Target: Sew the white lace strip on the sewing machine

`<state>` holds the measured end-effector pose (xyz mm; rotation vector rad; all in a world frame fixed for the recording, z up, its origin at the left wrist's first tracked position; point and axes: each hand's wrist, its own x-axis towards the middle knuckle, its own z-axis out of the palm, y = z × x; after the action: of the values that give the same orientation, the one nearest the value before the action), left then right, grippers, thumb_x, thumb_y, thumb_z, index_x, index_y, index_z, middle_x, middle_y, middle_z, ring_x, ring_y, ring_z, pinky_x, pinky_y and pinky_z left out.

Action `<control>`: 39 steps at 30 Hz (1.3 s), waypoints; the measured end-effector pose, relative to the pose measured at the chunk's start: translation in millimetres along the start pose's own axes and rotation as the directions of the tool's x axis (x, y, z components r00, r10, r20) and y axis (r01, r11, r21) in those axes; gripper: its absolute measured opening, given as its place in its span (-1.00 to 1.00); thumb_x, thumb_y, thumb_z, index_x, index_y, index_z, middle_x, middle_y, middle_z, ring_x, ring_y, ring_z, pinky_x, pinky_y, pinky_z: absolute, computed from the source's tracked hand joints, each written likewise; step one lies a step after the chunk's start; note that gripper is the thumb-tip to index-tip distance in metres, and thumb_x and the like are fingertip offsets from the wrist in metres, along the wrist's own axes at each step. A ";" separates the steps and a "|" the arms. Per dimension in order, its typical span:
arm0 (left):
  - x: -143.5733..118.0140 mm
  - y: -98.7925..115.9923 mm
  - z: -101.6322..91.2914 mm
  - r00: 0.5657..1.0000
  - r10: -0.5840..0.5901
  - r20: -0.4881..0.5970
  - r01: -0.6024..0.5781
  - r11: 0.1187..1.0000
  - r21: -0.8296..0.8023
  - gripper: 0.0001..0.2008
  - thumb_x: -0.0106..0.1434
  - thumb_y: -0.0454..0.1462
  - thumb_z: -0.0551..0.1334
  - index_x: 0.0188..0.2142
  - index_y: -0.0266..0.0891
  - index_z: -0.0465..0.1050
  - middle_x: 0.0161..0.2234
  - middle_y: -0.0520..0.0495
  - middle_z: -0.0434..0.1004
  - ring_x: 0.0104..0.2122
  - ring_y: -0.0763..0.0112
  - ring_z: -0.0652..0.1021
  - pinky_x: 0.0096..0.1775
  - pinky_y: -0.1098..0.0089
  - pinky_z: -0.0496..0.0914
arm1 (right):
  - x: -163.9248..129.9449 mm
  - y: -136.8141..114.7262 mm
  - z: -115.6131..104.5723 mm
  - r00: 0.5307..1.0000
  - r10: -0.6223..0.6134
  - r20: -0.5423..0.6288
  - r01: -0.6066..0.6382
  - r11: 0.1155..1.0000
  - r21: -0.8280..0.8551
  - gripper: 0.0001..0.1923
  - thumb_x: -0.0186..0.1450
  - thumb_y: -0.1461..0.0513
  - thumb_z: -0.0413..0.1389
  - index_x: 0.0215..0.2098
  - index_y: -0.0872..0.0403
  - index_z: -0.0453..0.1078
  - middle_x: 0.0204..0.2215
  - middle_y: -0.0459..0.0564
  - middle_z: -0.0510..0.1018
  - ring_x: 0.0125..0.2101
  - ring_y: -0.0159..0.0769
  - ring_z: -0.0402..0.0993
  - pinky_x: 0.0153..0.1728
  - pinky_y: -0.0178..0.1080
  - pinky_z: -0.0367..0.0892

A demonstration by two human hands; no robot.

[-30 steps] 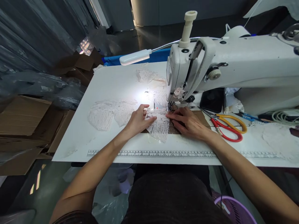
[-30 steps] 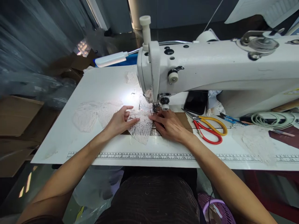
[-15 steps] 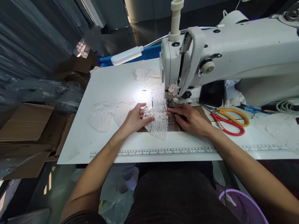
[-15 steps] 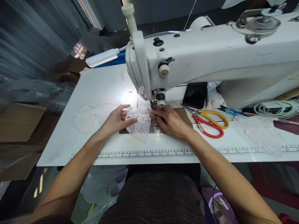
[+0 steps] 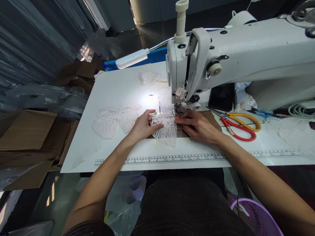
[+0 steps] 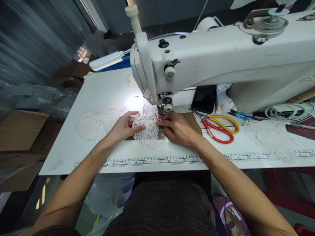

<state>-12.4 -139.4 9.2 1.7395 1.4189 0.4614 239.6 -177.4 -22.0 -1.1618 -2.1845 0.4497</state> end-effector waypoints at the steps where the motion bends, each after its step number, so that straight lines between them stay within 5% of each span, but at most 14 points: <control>1: -0.3 0.0 0.4 1.000 0.001 -0.004 -0.001 1.000 0.002 -0.30 0.13 -0.11 0.41 0.19 -0.25 0.23 -0.54 0.20 0.08 -0.56 0.52 0.24 -0.49 0.43 0.12 | -0.5 0.2 0.5 1.000 -0.015 0.015 0.015 1.000 -0.016 -0.65 0.33 0.30 0.01 -0.02 0.04 0.55 -0.15 0.14 0.49 -0.12 -0.13 0.43 -0.02 0.01 0.39; 11: -1.5 3.7 0.2 1.000 -0.009 -0.022 0.011 0.997 0.072 -0.31 0.14 -0.10 0.40 0.19 -0.25 0.24 -0.55 0.19 0.13 -0.55 0.48 0.29 -0.48 0.42 0.14 | -1.8 -0.6 -9.5 0.996 -0.011 0.087 0.007 0.999 0.039 -0.62 0.36 0.29 -0.02 0.05 -0.02 0.52 -0.12 0.11 0.46 -0.12 -0.17 0.44 -0.01 -0.02 0.40; 17: -2.8 4.8 -2.3 1.000 -0.020 -0.001 0.020 0.997 0.070 -0.30 0.16 -0.08 0.38 0.22 -0.25 0.22 -0.50 0.15 0.16 -0.50 0.47 0.31 -0.46 0.41 0.16 | -3.4 -0.2 -11.2 0.980 -0.077 0.185 0.093 0.993 -0.075 -0.64 0.35 0.25 0.04 0.04 -0.10 0.52 -0.06 0.11 0.45 -0.02 -0.08 0.39 0.04 0.09 0.34; 26: -3.6 6.9 -2.1 0.999 -0.050 -0.001 0.050 0.998 0.041 -0.26 0.15 -0.02 0.39 0.21 -0.27 0.21 -0.52 0.17 0.14 -0.53 0.49 0.28 -0.48 0.44 0.13 | -4.5 -0.7 -8.8 0.980 -0.066 0.190 0.088 0.990 -0.110 -0.63 0.36 0.25 0.04 0.08 -0.09 0.50 -0.05 0.12 0.45 -0.02 -0.06 0.40 0.04 0.11 0.34; 33: -6.2 7.4 0.3 0.999 -0.011 -0.047 0.014 0.998 0.053 -0.43 0.24 -0.11 0.29 0.18 -0.26 0.27 -0.51 0.15 0.18 -0.53 0.48 0.30 -0.46 0.44 0.16 | -3.3 -1.3 -7.6 0.983 -0.070 0.169 0.084 0.993 -0.080 -0.64 0.33 0.26 0.08 0.04 -0.11 0.52 -0.08 0.10 0.47 -0.03 -0.07 0.39 0.03 0.12 0.36; 39: -7.2 10.6 0.5 0.999 0.003 -0.047 0.002 0.992 0.124 -0.32 0.20 -0.11 0.32 0.24 -0.28 0.19 -0.47 0.12 0.30 -0.49 0.44 0.38 -0.43 0.42 0.24 | -2.8 -3.0 -7.2 0.986 -0.069 0.153 0.082 0.993 -0.079 -0.65 0.33 0.27 0.08 0.02 -0.12 0.53 -0.09 0.09 0.46 -0.03 -0.09 0.39 0.02 0.09 0.37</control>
<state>-7.5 -146.5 18.7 1.8383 1.5083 0.4245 243.7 -181.3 -15.9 -1.1171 -2.3901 0.4270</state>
